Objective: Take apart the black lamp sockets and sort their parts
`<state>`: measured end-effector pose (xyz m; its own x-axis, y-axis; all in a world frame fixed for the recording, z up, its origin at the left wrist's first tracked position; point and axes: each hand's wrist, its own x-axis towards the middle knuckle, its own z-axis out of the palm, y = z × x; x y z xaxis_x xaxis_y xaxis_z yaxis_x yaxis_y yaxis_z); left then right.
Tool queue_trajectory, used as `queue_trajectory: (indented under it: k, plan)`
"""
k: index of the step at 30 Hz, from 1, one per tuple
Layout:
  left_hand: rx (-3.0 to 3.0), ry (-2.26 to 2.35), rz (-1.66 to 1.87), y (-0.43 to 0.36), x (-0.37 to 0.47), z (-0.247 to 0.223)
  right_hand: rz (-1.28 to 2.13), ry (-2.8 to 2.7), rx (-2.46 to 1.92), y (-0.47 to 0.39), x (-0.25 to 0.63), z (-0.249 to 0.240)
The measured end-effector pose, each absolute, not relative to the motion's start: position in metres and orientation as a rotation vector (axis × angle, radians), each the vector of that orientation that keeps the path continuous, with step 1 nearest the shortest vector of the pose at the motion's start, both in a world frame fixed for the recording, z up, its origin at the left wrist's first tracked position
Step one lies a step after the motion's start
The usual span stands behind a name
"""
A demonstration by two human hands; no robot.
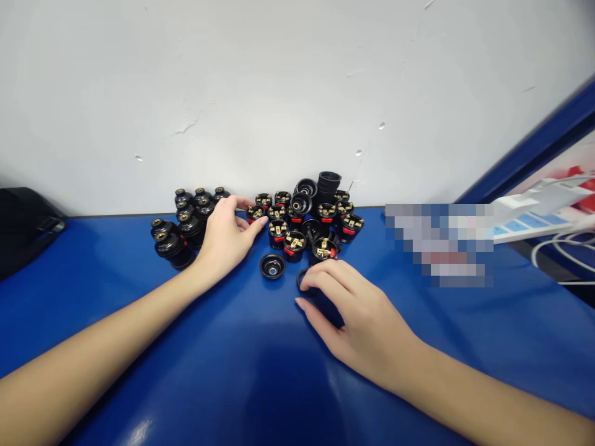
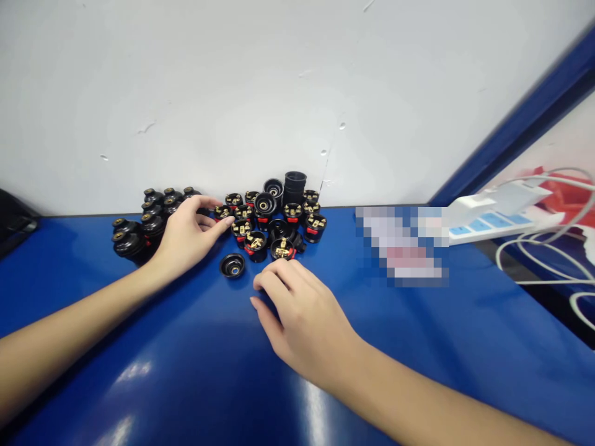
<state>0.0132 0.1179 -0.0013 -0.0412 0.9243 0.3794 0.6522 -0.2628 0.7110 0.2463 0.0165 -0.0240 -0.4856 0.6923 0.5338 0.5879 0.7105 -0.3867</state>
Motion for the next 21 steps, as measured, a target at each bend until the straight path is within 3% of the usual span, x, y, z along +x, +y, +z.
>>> queue_trajectory:
  k: [13, 21]
  plan:
    - [1.969, 1.381, 1.020, 0.111, 0.003, -0.007, 0.199, -2.247, -1.003, 0.018, 0.248, -0.024]
    - [2.083, 1.451, 1.014, 0.115, 0.003, -0.007, 0.213, -2.236, -0.980, 0.018, 0.248, -0.027]
